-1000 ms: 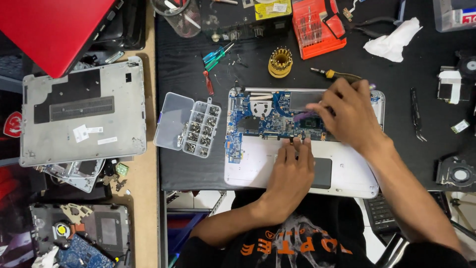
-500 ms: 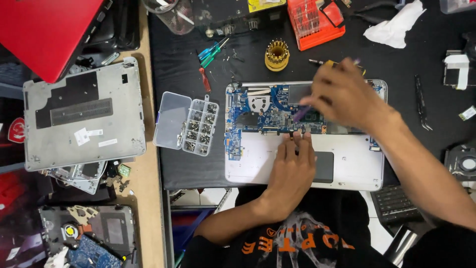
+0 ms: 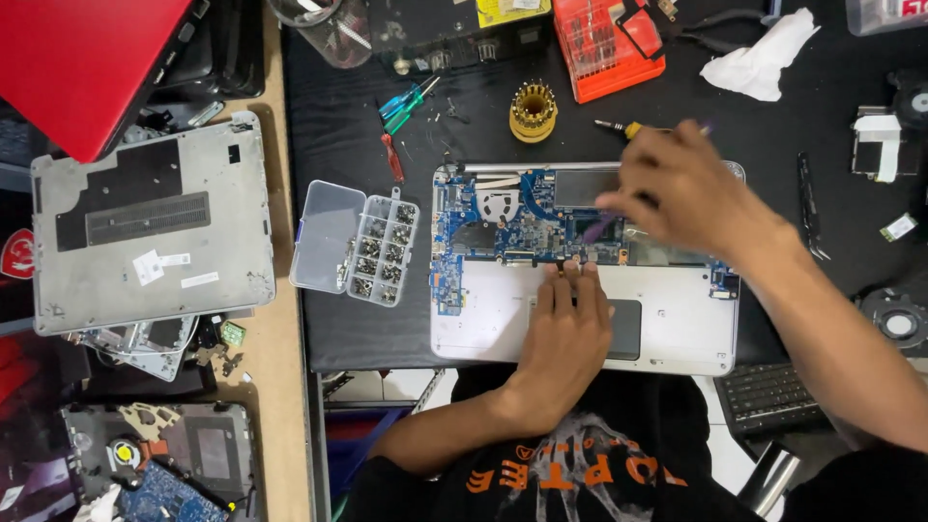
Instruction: Reinstalling a motherboard into a laptop chassis, including seating the board and connecting internal ribbon cables.
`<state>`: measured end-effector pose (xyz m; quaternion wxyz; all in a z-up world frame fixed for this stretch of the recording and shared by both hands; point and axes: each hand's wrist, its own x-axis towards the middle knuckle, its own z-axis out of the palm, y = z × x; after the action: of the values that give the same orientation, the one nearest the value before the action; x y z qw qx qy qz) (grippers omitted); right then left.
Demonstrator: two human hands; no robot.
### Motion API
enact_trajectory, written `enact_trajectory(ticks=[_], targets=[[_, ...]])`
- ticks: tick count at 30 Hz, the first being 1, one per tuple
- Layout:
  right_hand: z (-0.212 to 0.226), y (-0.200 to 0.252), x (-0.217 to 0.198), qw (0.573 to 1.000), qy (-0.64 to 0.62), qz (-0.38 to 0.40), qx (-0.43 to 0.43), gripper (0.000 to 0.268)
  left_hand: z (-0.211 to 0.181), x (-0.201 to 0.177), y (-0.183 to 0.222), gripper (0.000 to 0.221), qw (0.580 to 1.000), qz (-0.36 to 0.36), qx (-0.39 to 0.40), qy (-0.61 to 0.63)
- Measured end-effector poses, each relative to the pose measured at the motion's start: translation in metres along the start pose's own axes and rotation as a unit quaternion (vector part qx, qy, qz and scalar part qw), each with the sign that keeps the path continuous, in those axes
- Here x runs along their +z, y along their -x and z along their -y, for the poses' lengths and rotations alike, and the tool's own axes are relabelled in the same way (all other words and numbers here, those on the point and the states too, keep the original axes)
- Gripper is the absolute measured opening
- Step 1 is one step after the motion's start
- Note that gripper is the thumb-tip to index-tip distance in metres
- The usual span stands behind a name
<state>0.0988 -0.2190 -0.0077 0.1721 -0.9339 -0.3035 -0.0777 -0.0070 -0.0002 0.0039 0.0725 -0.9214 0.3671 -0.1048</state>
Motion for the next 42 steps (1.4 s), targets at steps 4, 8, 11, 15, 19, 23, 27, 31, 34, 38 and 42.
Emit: enact_trajectory(ticks=[4, 8, 11, 15, 19, 23, 27, 31, 34, 38, 42], targets=[[0.003, 0.005, 0.003, 0.997, -0.038, 0.001, -0.072, 0.027, -0.002, 0.001, -0.001, 0.042, 1.000, -0.006, -0.003, 0.015], [0.000, 0.014, 0.002, 1.000, -0.009, 0.011, -0.018, 0.033, -0.003, -0.001, 0.001, 0.046, 1.000, 0.019, -0.003, -0.002], [0.002, 0.017, -0.011, 0.999, -0.001, 0.035, 0.006, 0.033, -0.003, 0.001, -0.001, 0.045, 1.000, 0.012, -0.006, -0.005], [0.006, 0.021, -0.020, 0.999, 0.014, 0.036, 0.032, 0.033, -0.005, 0.005, 0.000, 0.047, 1.000, -0.004, -0.014, -0.007], [0.000, 0.028, -0.013, 0.999, -0.010, 0.024, -0.021, 0.027, -0.007, 0.005, 0.001, 0.045, 1.000, -0.005, -0.021, -0.006], [0.003, 0.028, -0.014, 1.000, 0.005, 0.005, -0.011, 0.030, -0.009, 0.004, 0.004, 0.049, 1.000, 0.014, -0.017, -0.007], [0.014, 0.021, -0.036, 0.999, 0.020, 0.037, 0.030, 0.030, -0.008, 0.003, 0.001, 0.050, 1.000, 0.022, -0.009, -0.016], [-0.001, 0.025, -0.013, 0.998, 0.030, 0.020, 0.056, 0.032, -0.009, 0.005, 0.001, 0.049, 0.999, 0.010, -0.009, -0.046], [-0.001, 0.020, 0.000, 0.996, 0.009, -0.022, -0.083, 0.025, -0.011, 0.006, 0.000, 0.044, 0.999, -0.016, -0.027, -0.012], [0.003, 0.013, 0.006, 0.999, 0.016, -0.027, -0.044, 0.031, -0.012, 0.003, 0.002, 0.046, 1.000, 0.010, -0.019, -0.017], [0.004, 0.003, 0.006, 0.997, -0.002, -0.028, -0.073, 0.034, -0.011, 0.007, 0.002, 0.048, 1.000, 0.020, -0.019, -0.004]])
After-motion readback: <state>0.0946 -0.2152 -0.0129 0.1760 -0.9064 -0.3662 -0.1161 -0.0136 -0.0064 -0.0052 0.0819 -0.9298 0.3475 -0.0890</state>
